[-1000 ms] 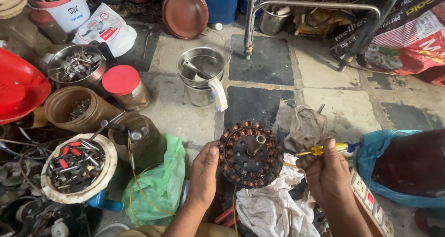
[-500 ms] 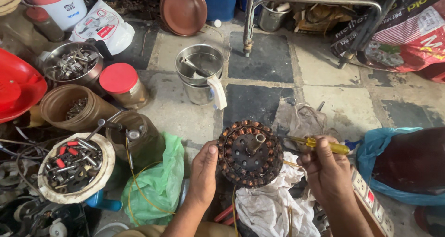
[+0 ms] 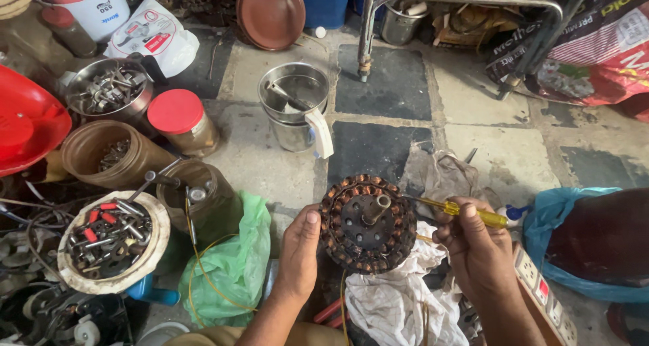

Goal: The person sits on the floor and works on a motor stator with copper windings, using pliers to pull and cut wire ends from the slots around the part. They turn the stator to reach different sides and later use a screwdriver on it before picking up a phone.

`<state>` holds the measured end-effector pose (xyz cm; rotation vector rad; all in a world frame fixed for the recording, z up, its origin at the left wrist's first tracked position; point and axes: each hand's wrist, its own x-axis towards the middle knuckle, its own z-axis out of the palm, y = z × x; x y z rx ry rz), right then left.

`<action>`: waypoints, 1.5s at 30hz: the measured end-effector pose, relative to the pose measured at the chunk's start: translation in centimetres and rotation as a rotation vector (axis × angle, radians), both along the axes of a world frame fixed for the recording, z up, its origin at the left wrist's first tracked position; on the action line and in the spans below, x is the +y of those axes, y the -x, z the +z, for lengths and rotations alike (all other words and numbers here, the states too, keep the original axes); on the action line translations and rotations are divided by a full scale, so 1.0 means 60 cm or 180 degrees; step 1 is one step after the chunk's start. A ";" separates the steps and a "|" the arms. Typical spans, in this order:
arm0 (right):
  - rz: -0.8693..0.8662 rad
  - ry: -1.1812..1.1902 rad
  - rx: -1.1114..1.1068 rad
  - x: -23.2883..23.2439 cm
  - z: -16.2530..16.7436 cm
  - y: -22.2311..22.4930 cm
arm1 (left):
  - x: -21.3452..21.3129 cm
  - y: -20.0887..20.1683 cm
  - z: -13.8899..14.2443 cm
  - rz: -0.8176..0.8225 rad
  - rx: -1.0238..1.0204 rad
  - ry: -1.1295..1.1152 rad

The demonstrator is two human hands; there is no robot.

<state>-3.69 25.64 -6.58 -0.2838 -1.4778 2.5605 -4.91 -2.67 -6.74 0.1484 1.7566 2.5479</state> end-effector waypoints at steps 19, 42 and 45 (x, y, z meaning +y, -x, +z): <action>-0.0173 0.0220 -0.0103 0.007 -0.009 0.000 | 0.001 -0.005 0.008 -0.0158 0.0059 -0.0072; -0.0076 0.0162 0.0060 0.019 -0.027 -0.001 | 0.001 -0.008 0.016 -0.0134 0.0064 0.0008; -0.0122 0.0217 0.0049 0.016 -0.023 -0.001 | 0.001 -0.008 0.016 -0.0156 0.0075 -0.0037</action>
